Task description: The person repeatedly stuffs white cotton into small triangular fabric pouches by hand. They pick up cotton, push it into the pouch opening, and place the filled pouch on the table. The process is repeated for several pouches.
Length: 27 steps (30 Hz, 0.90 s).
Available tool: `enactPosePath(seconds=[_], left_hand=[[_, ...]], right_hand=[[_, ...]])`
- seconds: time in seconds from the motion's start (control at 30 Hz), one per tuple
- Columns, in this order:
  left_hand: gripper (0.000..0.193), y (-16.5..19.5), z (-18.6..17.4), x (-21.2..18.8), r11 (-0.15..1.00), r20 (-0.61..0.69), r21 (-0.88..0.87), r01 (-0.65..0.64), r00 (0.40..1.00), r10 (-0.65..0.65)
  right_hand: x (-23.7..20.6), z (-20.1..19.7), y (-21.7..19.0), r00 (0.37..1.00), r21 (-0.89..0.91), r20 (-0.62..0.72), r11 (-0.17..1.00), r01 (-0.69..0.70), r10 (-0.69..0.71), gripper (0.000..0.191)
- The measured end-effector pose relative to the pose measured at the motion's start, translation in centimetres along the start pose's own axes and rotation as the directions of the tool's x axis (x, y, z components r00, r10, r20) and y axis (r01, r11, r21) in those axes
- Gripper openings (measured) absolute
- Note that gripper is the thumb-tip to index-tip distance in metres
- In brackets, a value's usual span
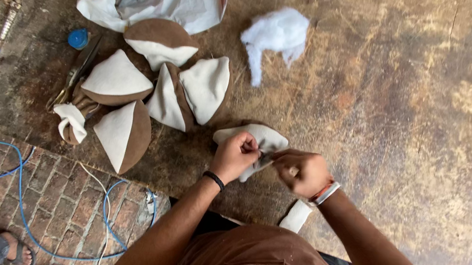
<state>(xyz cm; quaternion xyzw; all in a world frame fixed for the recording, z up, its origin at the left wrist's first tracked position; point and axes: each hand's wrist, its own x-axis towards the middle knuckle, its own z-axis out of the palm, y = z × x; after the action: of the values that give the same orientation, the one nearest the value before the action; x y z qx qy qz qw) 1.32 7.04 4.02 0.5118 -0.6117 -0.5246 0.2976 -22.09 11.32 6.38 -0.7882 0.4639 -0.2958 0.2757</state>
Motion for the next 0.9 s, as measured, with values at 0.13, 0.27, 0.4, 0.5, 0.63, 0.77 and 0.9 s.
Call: enactPosePath(seconds=[0.13,0.27,0.4,0.5,0.63,0.77,0.9], left_hand=[[0.017,-1.1,1.4,2.5,0.987,0.064,-0.154,0.055,0.997,-0.045],[0.015,-1.6,2.2,3.4,0.962,0.128,-0.22,0.165,0.982,-0.139],[0.016,-1.6,2.4,2.1,0.973,0.089,-0.195,0.12,0.991,-0.105],[0.016,-0.9,1.9,1.7,0.956,0.114,-0.26,0.136,0.987,-0.11],[0.016,0.7,0.9,2.8,0.942,0.135,-0.221,0.253,0.964,-0.228],[0.017,1.9,1.6,5.6,0.827,0.146,-0.476,0.3,0.954,-0.262],[0.019,2.0,4.3,8.5,0.891,0.116,-0.424,0.162,0.985,-0.124]], right_hand=[[7.4,-3.1,1.2,0.947,-0.285,-0.22,0.913,-0.291,0.233,0.059],[19.0,-5.7,3.0,0.885,-0.423,-0.048,0.793,-0.437,0.462,0.105],[27.8,-5.9,4.9,0.918,-0.56,0.046,0.771,-0.303,0.394,0.088],[29.9,-3.9,6.6,0.832,-0.627,0.22,0.727,-0.279,0.509,0.054],[27.0,-2.3,10.4,0.759,-0.519,0.213,0.729,-0.446,0.615,0.037],[17.2,-4.3,14.5,0.81,-0.346,0.006,0.762,-0.548,0.586,0.038],[4.5,-6.9,14.8,0.529,0.888,-0.078,0.3,-0.349,0.845,0.036]])
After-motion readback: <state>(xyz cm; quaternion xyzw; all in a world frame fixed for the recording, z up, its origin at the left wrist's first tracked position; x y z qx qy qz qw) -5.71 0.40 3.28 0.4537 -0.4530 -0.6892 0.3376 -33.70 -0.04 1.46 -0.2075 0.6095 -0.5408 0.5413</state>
